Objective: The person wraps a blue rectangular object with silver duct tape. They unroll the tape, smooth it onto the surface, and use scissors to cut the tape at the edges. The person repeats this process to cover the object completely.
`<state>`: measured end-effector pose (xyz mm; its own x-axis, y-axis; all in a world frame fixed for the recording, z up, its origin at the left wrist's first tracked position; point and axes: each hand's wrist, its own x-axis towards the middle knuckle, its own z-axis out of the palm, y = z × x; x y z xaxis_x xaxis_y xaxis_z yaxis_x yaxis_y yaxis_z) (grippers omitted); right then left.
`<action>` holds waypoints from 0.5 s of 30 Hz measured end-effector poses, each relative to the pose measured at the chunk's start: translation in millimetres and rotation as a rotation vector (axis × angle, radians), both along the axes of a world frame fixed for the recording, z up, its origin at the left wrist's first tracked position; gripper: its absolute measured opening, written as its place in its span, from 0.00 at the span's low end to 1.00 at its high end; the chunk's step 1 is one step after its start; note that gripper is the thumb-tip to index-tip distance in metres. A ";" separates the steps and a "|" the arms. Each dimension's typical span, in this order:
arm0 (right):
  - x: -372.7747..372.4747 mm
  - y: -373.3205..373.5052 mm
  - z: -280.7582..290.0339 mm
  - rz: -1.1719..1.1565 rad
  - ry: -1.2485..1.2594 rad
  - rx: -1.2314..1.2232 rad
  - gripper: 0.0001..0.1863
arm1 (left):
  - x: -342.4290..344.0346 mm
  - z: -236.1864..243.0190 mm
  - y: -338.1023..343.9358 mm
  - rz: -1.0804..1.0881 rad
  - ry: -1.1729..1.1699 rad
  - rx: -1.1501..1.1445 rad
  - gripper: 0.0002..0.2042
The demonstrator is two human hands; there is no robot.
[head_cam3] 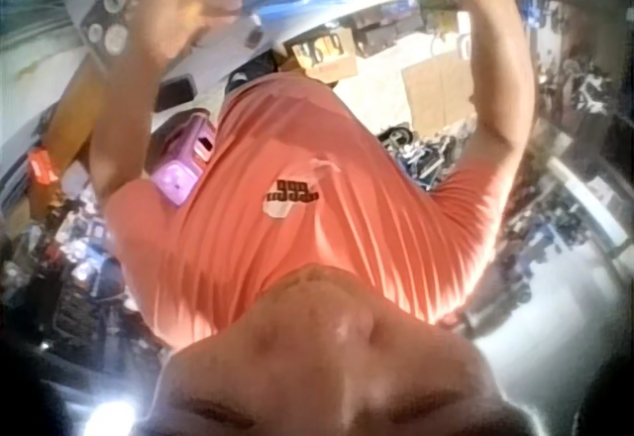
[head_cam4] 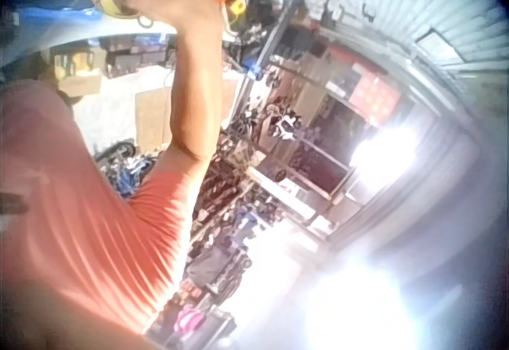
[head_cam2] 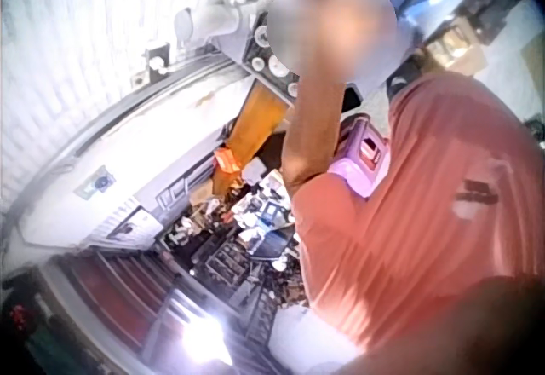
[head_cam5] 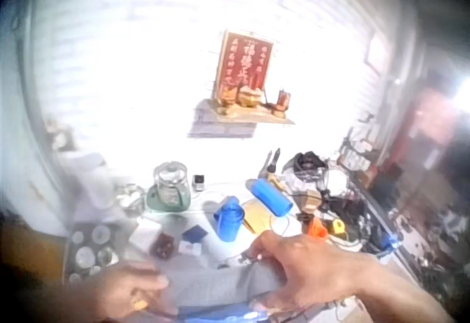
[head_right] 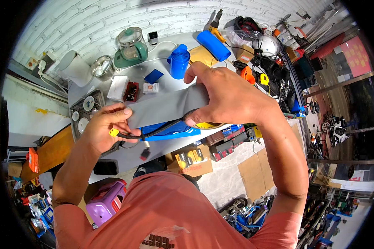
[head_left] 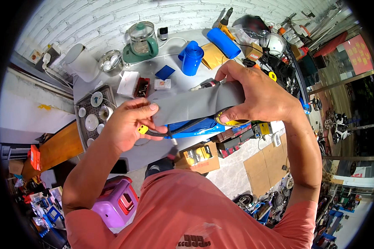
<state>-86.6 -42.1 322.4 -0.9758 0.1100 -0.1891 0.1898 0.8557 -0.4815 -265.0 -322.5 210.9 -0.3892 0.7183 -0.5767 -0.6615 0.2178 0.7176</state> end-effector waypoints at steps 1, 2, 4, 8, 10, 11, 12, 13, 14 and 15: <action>1.6 0.8 0.3 -0.010 -0.008 -0.042 0.40 | 6.6 9.1 2.7 0.019 -0.029 -0.055 0.10; 2.2 1.2 -0.2 -0.015 0.000 -0.064 0.40 | 9.0 9.1 2.6 0.027 0.002 -0.023 0.10; 2.4 3.9 -2.2 -0.027 0.014 -0.110 0.39 | 4.1 -2.8 3.3 0.018 0.187 0.078 0.10; 4.6 8.8 -5.2 -0.087 0.010 -0.232 0.39 | -8.1 -14.1 10.8 0.002 0.308 0.172 0.11; 9.8 15.3 -9.4 -0.117 0.022 -0.364 0.38 | -3.4 -7.8 13.7 -0.009 0.273 0.187 0.13; 13.3 17.5 -9.6 -0.118 0.018 -0.390 0.37 | -0.6 -3.5 16.4 -0.018 0.254 0.196 0.14; 17.0 19.1 -9.5 -0.118 0.015 -0.415 0.37 | 3.2 0.4 19.0 -0.030 0.234 0.187 0.14; 20.4 20.3 -9.8 -0.117 0.012 -0.441 0.37 | 5.7 3.8 19.6 -0.042 0.215 0.178 0.15; 24.6 21.9 -12.6 -0.116 0.023 -0.471 0.36 | 7.5 7.1 19.3 -0.077 0.200 0.161 0.15; 28.9 23.2 -16.9 -0.114 0.035 -0.501 0.36 | 9.6 10.1 18.1 -0.112 0.185 0.144 0.15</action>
<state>-57.7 -18.8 305.4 -0.9697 0.1199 -0.2131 0.2444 0.4929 -0.8350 -255.4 -304.4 221.1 -0.3920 0.8325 -0.3914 -0.4933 0.1689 0.8533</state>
